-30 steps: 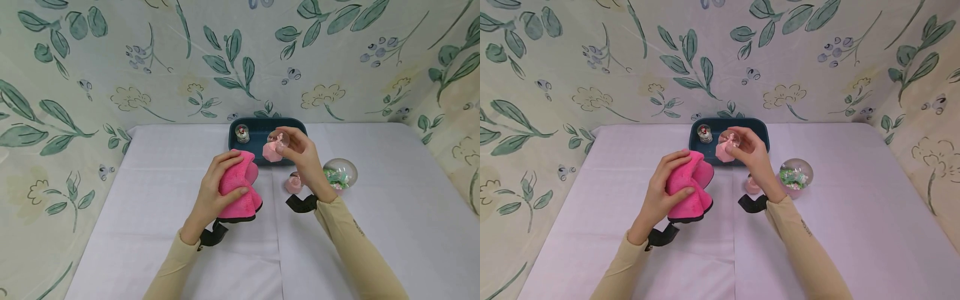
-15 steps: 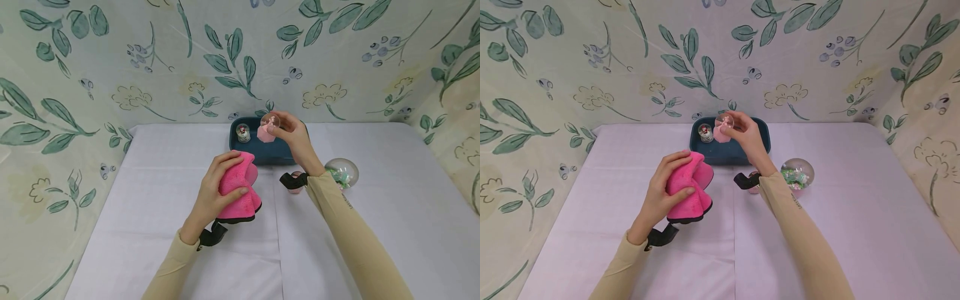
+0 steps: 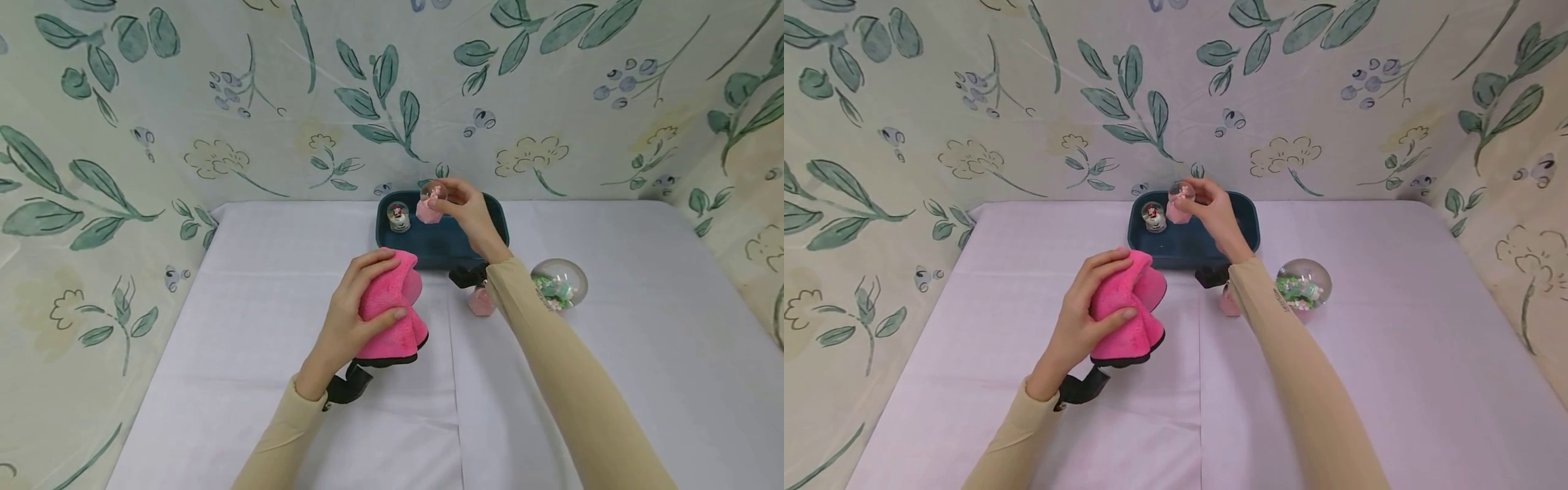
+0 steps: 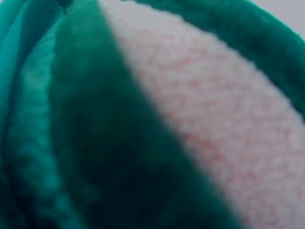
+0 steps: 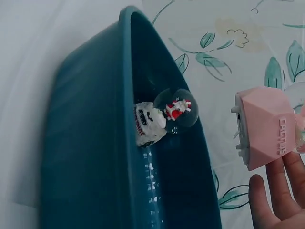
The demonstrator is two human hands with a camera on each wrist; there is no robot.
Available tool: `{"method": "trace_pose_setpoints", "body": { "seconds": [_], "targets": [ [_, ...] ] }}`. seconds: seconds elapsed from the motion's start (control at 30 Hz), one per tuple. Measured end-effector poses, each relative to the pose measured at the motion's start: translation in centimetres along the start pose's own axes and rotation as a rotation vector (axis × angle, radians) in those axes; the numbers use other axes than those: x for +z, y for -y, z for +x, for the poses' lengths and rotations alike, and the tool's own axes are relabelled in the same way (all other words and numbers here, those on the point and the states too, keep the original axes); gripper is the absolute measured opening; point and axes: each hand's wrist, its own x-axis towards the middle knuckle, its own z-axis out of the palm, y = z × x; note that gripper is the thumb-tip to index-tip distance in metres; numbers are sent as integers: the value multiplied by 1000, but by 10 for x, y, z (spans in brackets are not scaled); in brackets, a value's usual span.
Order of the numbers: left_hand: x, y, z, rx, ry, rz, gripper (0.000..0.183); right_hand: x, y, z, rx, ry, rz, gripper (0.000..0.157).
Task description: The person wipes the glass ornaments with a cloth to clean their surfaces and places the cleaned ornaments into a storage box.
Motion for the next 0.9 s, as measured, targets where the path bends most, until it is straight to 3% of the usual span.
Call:
{"method": "trace_pose_setpoints", "body": {
  "seconds": [0.57, 0.9],
  "targets": [
    [5, 0, -2, -13, 15, -7, 63, 4, -27, 29, 152, -55, -176, 46],
    [7, -1, -1, -5, 17, -15, 64, 12, -40, 32, 140, -74, -268, 46]
  ]
}}
